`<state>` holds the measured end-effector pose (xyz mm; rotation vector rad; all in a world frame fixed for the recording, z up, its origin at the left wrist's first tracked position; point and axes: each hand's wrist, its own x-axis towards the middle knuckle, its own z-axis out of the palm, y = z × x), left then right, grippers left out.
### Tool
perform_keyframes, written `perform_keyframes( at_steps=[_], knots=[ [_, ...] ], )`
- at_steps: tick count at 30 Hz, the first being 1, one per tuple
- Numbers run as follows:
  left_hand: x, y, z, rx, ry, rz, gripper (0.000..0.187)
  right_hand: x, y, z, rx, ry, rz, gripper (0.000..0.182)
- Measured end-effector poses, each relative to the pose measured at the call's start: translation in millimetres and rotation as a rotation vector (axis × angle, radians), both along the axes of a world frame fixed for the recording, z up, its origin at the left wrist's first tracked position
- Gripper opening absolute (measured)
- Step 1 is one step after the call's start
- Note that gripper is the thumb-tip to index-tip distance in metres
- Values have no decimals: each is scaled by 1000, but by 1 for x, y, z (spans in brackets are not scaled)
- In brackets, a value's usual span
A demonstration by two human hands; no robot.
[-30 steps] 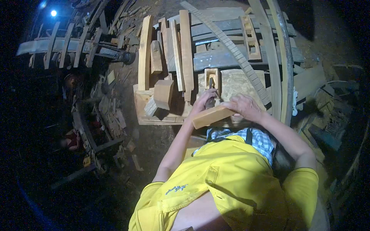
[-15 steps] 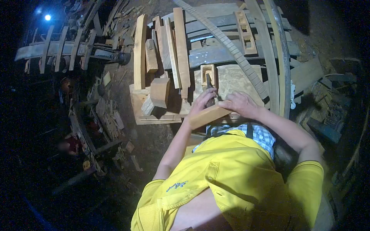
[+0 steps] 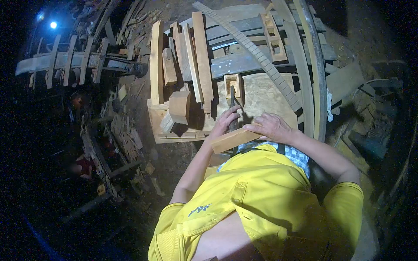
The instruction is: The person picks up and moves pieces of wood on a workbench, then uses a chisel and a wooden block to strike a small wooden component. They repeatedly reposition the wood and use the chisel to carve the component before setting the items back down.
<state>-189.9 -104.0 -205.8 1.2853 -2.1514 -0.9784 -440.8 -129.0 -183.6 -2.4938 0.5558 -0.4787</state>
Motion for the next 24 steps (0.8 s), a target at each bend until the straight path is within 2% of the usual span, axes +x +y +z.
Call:
perform_keyframes(
  at_steps=[7, 10, 11, 12, 14, 16, 18, 19, 20, 23, 24],
  knots=[
    [4, 2, -8, 17, -37, -42, 38, 11, -2, 11, 11, -131, 60, 59],
    [0, 3, 5, -8, -24, -8, 34, 10, -6, -8, 8, -21, 69, 59],
    [9, 3, -27, -14, -79, -58, 33, 9, -7, -13, 7, 38, 16, 61],
    [8, 1, -18, -17, -80, -56, 33, 9, -9, -16, 5, 95, -35, 62],
    [2, -1, 10, 25, -35, -17, 34, 10, -6, 1, 39, 126, 19, 62],
    [9, -2, -27, 36, 4, -41, 36, 13, -3, 8, 30, -72, 118, 65],
    [11, -3, -42, -55, -52, -76, 35, 13, -6, -1, -28, -62, 137, 67],
    [4, -4, -14, -37, -39, -55, 32, 12, -9, -10, 9, 48, 62, 67],
    [9, -4, -32, -39, -75, -73, 31, 10, -11, -17, 47, 155, -12, 68],
    [13, -3, -36, -56, -46, -49, 34, 11, -11, -8, 44, 81, -39, 71],
    [6, -3, -8, 13, 15, -2, 35, 9, -8, -3, 51, 34, -33, 73]
  ],
)
